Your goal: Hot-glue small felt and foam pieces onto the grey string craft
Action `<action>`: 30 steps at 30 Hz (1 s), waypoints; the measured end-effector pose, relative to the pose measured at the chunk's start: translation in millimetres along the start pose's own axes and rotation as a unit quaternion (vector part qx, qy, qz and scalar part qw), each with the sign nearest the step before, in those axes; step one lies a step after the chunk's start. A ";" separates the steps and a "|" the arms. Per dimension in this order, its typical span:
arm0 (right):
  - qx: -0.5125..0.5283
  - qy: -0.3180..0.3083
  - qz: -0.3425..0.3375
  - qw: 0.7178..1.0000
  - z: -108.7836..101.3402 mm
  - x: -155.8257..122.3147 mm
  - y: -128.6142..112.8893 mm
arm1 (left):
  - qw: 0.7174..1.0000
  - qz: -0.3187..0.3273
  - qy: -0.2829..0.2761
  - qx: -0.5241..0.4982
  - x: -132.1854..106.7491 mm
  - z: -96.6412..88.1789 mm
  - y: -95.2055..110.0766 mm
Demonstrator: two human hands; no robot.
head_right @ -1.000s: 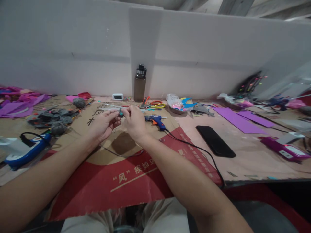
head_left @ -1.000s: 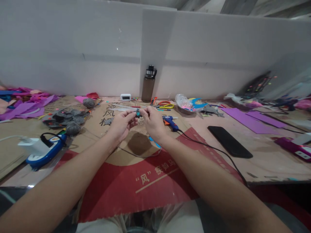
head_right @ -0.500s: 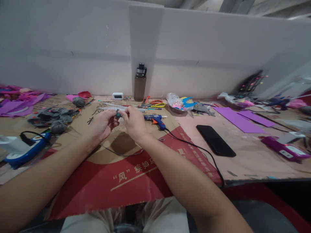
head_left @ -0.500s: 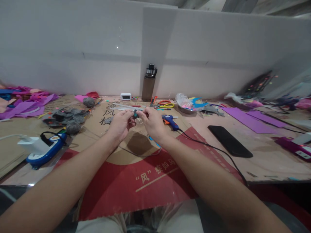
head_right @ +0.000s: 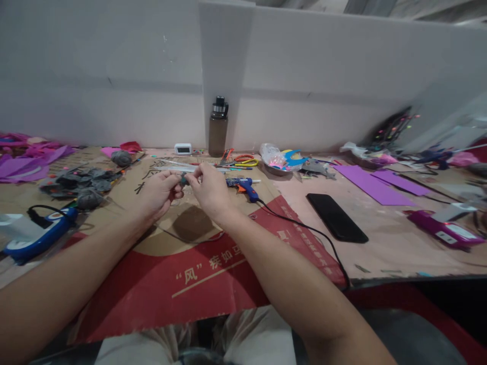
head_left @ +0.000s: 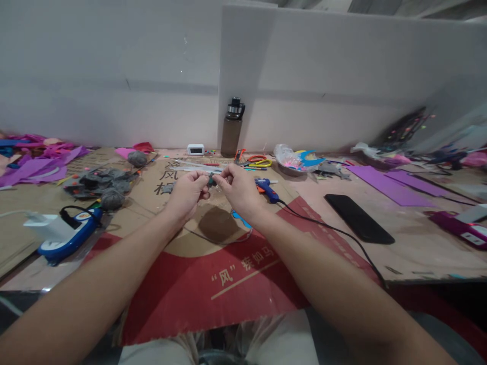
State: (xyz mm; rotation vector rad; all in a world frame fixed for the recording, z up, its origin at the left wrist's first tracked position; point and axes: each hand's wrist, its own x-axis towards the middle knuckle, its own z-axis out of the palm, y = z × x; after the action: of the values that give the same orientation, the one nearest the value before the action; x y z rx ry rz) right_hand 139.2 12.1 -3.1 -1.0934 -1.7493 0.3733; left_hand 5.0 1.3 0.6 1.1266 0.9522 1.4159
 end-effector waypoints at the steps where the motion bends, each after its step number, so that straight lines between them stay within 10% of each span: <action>1: 0.004 -0.004 -0.002 1.000 -0.6 0.2 0.7 | 1.000 0.002 -0.005 0.002 0.5 -0.8 -0.4; 14: 0.104 -0.078 0.046 0.990 -2.2 12.2 14.1 | 0.995 -0.045 -0.083 -0.026 2.2 -8.4 9.2; 30: 0.142 -0.136 0.042 0.980 -7.8 8.7 2.2 | 0.992 0.014 -0.030 0.123 3.6 -10.9 9.2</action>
State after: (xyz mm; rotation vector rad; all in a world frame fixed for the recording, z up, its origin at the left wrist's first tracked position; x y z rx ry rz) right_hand 146.2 18.5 4.1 -0.9429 -1.8202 0.8326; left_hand -7.8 3.8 7.4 1.3605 1.0927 1.3047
